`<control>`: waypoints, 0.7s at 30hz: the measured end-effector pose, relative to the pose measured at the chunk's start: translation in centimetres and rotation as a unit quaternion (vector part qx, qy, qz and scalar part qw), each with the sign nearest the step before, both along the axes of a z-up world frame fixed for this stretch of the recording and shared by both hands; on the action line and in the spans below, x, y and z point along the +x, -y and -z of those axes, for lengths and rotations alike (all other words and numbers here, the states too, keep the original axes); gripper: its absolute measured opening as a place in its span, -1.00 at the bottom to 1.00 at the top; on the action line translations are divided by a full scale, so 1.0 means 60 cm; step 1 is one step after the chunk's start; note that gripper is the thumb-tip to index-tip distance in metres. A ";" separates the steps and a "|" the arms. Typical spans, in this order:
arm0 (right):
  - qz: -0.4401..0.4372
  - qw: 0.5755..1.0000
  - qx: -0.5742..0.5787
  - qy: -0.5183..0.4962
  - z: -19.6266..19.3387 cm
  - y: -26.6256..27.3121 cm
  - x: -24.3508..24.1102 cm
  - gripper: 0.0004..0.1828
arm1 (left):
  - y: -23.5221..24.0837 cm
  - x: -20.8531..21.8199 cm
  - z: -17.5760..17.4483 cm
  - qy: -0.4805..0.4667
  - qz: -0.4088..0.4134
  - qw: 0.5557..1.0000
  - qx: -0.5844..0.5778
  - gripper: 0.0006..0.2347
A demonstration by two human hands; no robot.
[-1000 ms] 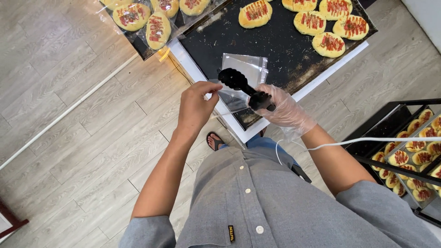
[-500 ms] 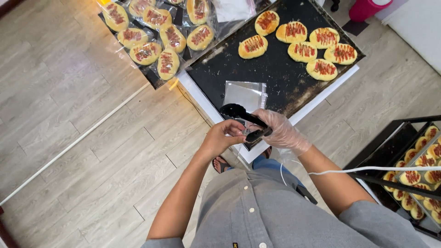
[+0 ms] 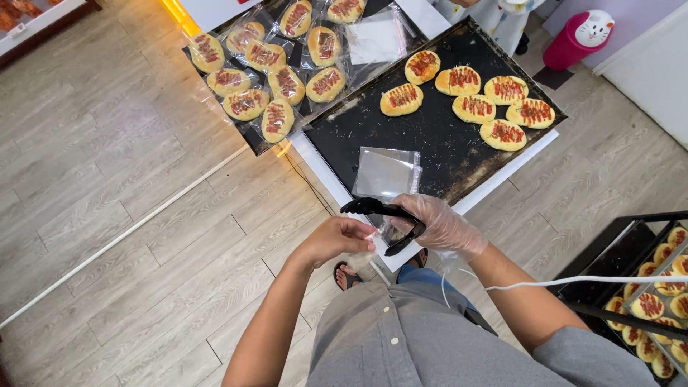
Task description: The person uses tongs to pick up baked pastries from a tray and places them into clear plastic bags. They seal each bag and set it aside on a nearby tray. The process is repeated for multiple pastries.
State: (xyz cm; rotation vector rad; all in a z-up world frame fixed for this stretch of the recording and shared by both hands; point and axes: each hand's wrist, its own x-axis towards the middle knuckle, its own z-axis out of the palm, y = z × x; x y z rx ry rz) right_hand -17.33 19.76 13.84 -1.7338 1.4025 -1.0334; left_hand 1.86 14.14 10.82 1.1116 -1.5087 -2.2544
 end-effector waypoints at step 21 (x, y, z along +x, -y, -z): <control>0.136 0.943 0.232 0.198 0.005 0.004 -0.019 -0.85 | -0.028 -0.077 0.075 -0.022 -0.262 0.964 -0.044 -0.83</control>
